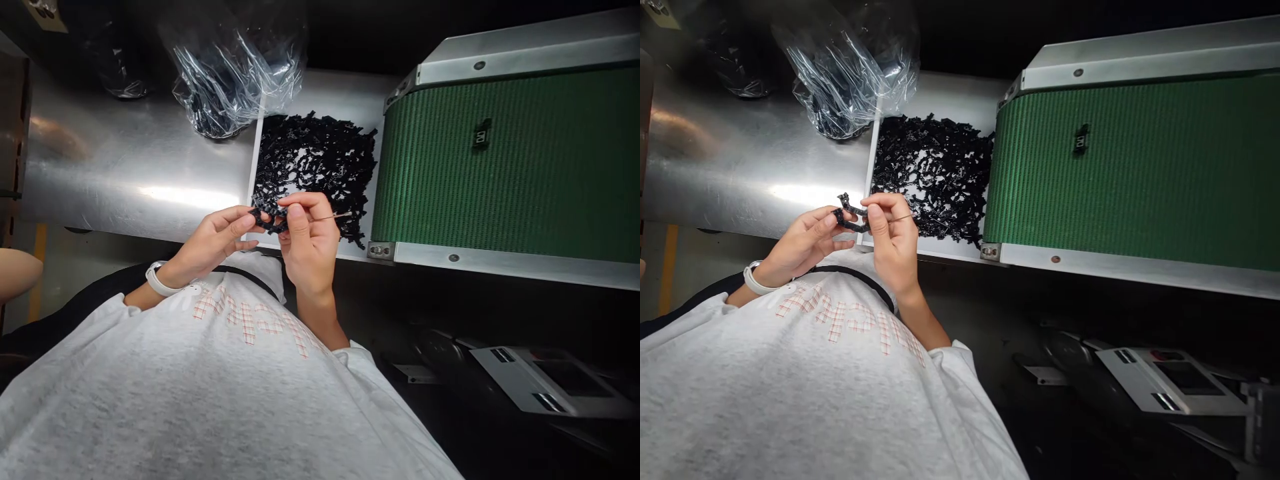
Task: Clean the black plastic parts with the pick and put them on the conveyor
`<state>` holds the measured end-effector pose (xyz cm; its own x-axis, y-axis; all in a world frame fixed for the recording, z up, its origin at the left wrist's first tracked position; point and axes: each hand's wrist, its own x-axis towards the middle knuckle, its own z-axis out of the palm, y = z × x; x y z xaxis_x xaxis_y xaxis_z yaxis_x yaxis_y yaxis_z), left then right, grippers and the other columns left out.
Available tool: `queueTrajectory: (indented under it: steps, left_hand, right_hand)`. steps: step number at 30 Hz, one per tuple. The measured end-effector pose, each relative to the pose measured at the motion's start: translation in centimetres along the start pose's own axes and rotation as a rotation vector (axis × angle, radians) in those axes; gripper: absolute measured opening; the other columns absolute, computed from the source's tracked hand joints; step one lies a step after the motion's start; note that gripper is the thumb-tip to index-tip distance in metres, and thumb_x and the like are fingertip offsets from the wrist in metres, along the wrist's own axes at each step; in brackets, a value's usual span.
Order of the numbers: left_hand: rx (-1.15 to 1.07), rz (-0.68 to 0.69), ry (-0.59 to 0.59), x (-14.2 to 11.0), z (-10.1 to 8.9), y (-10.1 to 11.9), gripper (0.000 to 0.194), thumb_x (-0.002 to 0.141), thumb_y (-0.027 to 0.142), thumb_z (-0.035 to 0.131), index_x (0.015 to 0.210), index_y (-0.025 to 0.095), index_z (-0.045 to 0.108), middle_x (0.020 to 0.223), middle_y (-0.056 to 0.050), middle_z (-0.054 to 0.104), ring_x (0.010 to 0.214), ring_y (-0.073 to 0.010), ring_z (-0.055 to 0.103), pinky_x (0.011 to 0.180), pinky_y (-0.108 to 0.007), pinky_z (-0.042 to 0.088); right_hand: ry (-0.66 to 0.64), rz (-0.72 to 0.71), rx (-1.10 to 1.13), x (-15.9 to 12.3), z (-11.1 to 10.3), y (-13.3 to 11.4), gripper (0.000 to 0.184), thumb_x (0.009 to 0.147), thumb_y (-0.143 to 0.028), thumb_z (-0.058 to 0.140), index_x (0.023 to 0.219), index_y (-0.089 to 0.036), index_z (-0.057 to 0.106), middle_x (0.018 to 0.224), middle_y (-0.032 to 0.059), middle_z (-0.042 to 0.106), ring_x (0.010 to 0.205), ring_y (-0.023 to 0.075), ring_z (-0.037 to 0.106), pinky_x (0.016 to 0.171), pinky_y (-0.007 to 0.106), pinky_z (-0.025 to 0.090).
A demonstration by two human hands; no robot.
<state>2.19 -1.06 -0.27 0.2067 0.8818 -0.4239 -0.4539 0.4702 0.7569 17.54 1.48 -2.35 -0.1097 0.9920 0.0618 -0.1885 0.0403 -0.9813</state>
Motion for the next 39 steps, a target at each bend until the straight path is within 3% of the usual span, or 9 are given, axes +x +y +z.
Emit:
queueTrajectory:
  steps: [9,18,26,31,39]
  left_hand:
    - [-0.043,0.016,-0.002,0.10,-0.15,-0.14,0.033,0.075,0.053,0.083,0.091,0.024,0.081,0.106,-0.004,0.075,0.102,-0.0172,0.065,0.086,-0.029,0.058]
    - [-0.076,0.068,-0.001,-0.09,-0.16,0.31,0.030,0.076,0.052,0.083,0.089,0.025,0.080,0.123,-0.003,0.073,0.103,-0.0157,0.066,0.083,-0.027,0.059]
    - [-0.081,0.050,-0.004,0.03,-0.66,0.39,0.034,0.073,0.055,0.084,0.086,0.023,0.078,0.118,-0.004,0.075,0.096,-0.0149,0.067,0.074,-0.025,0.056]
    - [-0.055,0.050,-0.005,0.16,-0.83,0.36,0.037,0.071,0.056,0.085,0.084,0.022,0.077,0.102,-0.003,0.074,0.080,-0.0116,0.063,0.073,-0.026,0.055]
    - [-0.051,0.041,-0.045,0.23,-0.63,0.56,0.036,0.068,0.055,0.087,0.077,0.022,0.077,0.086,-0.001,0.068,0.071,-0.0096,0.057,0.074,-0.026,0.055]
  right_hand:
    - [0.002,0.025,-0.029,-0.19,0.32,-0.04,0.029,0.096,-0.056,0.061,0.097,-0.028,0.066,0.087,-0.0021,0.060,0.069,0.0105,0.059,0.061,0.026,0.049]
    - [-0.020,0.039,0.063,-0.11,0.58,-0.25,0.025,0.095,-0.052,0.064,0.094,-0.027,0.067,0.080,-0.0044,0.057,0.060,0.0073,0.048,0.056,0.024,0.041]
    - [-0.047,0.094,0.033,-0.19,0.66,-0.62,0.028,0.094,-0.055,0.064,0.094,-0.027,0.065,0.089,-0.0018,0.062,0.066,0.0095,0.053,0.062,0.026,0.049]
    - [-0.042,0.111,0.067,-0.24,0.53,-0.59,0.030,0.092,-0.056,0.065,0.094,-0.027,0.066,0.091,-0.0013,0.064,0.066,0.0092,0.053,0.062,0.025,0.050]
    - [-0.060,0.124,0.119,-0.46,0.44,-0.45,0.030,0.092,-0.057,0.065,0.095,-0.028,0.064,0.085,-0.0024,0.063,0.059,0.0092,0.049,0.060,0.026,0.050]
